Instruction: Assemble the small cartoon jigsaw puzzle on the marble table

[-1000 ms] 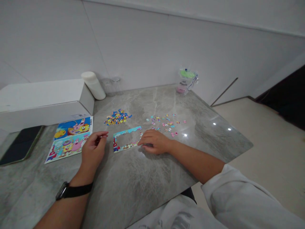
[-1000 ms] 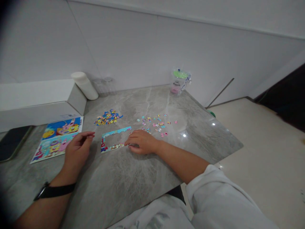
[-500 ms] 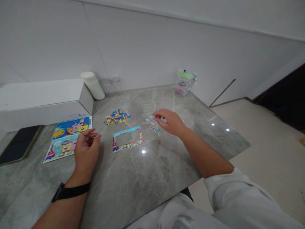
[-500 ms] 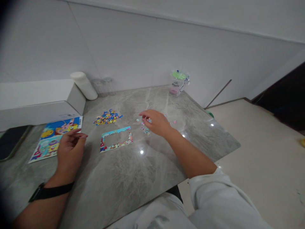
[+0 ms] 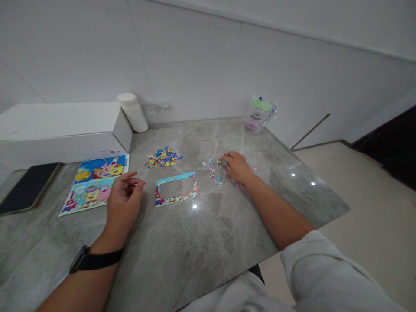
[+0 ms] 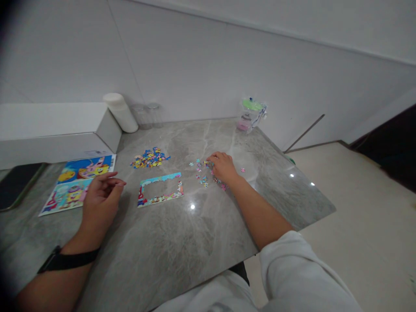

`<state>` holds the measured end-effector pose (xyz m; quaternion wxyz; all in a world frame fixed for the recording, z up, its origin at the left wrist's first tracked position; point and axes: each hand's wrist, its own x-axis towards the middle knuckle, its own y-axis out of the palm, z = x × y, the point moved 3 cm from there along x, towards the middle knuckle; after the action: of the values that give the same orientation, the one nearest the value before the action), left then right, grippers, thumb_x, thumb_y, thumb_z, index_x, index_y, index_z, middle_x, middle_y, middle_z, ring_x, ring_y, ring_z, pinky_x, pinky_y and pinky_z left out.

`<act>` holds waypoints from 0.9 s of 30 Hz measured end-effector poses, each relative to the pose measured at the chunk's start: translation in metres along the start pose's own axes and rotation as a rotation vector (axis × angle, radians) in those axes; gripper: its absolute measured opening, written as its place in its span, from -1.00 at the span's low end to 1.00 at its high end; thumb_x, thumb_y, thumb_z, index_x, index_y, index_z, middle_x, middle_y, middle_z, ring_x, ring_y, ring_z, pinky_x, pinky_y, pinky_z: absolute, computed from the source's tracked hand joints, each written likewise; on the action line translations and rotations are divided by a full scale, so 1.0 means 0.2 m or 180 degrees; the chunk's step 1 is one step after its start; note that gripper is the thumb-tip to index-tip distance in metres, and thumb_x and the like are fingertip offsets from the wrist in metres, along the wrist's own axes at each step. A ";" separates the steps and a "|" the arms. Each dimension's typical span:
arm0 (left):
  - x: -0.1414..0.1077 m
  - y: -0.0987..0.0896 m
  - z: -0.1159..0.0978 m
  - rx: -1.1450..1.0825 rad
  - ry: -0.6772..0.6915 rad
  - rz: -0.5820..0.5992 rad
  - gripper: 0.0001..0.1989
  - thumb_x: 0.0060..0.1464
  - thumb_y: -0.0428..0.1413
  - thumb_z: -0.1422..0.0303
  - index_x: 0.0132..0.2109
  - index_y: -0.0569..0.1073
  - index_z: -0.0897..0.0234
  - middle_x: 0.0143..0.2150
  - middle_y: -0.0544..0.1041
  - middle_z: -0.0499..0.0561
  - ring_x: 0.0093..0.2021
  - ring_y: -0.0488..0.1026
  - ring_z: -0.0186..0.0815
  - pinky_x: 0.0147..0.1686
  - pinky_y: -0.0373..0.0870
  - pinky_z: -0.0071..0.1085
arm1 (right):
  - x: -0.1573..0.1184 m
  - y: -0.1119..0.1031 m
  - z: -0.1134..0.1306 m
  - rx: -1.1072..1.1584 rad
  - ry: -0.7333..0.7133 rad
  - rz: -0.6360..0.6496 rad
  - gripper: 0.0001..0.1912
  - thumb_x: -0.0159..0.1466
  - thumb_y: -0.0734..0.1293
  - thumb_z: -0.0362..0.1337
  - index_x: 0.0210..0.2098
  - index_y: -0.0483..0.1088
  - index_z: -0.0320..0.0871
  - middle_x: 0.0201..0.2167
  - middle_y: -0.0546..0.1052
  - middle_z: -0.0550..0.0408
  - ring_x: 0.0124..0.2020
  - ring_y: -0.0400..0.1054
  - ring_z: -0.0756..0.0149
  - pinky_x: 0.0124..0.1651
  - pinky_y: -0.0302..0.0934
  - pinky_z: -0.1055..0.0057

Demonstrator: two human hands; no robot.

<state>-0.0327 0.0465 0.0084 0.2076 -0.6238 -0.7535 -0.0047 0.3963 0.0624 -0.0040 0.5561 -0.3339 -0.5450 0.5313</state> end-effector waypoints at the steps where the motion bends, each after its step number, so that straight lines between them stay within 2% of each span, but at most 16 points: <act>1: 0.00 0.00 0.00 0.0012 -0.0003 0.0007 -0.57 0.13 0.24 0.22 0.12 0.45 0.22 -0.22 0.56 -0.01 -0.23 0.54 -0.24 -0.23 0.48 -0.33 | 0.00 0.01 0.00 -0.0043 -0.0009 0.0048 -0.49 0.30 0.27 -0.51 0.13 0.58 0.01 0.16 0.56 -0.05 0.17 0.38 0.02 0.24 0.22 0.06; 6: -0.01 0.00 0.01 0.0074 -0.0031 0.0056 -0.56 0.13 0.25 0.19 0.12 0.45 0.19 -0.20 0.56 -0.01 -0.21 0.54 -0.23 -0.21 0.48 -0.31 | 0.01 0.03 -0.03 -0.0068 -0.0037 0.0071 -0.41 0.29 0.26 -0.53 0.23 0.54 -0.01 0.20 0.55 -0.07 0.19 0.38 0.04 0.29 0.21 0.06; 9: -0.01 0.00 0.01 0.0079 -0.0030 0.0093 -0.56 0.14 0.24 0.18 0.13 0.45 0.18 -0.20 0.56 -0.01 -0.21 0.54 -0.23 -0.20 0.47 -0.31 | -0.01 0.02 -0.03 0.0097 -0.0183 -0.0016 -0.41 0.27 0.26 -0.55 0.20 0.57 -0.02 0.17 0.56 -0.06 0.17 0.39 0.07 0.30 0.23 0.09; 15: -0.02 0.01 -0.01 0.0061 0.0004 0.0097 -0.58 0.15 0.24 0.20 0.13 0.46 0.19 -0.20 0.56 -0.02 -0.22 0.54 -0.25 -0.19 0.47 -0.33 | -0.04 0.01 0.08 0.0286 -0.0700 0.0032 -0.40 0.23 0.29 -0.60 0.09 0.64 0.06 0.25 0.52 -0.01 0.27 0.35 0.07 0.38 0.18 0.04; 19: -0.03 0.01 -0.01 0.0064 0.0031 0.0067 -0.62 0.18 0.23 0.20 0.10 0.48 0.21 -0.19 0.57 -0.01 -0.20 0.54 -0.26 -0.16 0.46 -0.34 | -0.04 0.00 0.13 0.0293 -0.0908 0.0086 -0.35 0.23 0.25 -0.64 0.11 0.65 0.07 0.28 0.51 -0.02 0.28 0.36 0.07 0.39 0.17 0.01; 23: -0.04 0.01 -0.02 0.0083 0.0041 0.0070 -0.62 0.17 0.23 0.21 0.10 0.49 0.21 -0.18 0.56 -0.01 -0.19 0.54 -0.28 -0.15 0.45 -0.37 | -0.04 -0.02 0.12 0.0306 -0.0812 0.0082 -0.36 0.19 0.27 -0.65 0.07 0.66 0.04 0.27 0.51 0.00 0.29 0.35 0.06 0.41 0.15 -0.01; 27: -0.04 0.02 -0.05 0.0164 0.0008 0.0110 -0.63 0.16 0.21 0.21 0.08 0.50 0.21 -0.18 0.57 0.00 -0.20 0.54 -0.27 -0.17 0.46 -0.37 | -0.05 -0.03 0.12 0.0356 -0.0741 0.0210 -0.33 0.19 0.26 -0.65 0.07 0.67 0.11 0.28 0.51 0.02 0.29 0.35 0.06 0.42 0.14 -0.03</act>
<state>-0.0251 0.0371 0.0142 0.2245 -0.6312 -0.7422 0.0176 0.3767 0.0467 0.0035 0.4890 -0.2561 -0.5641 0.6141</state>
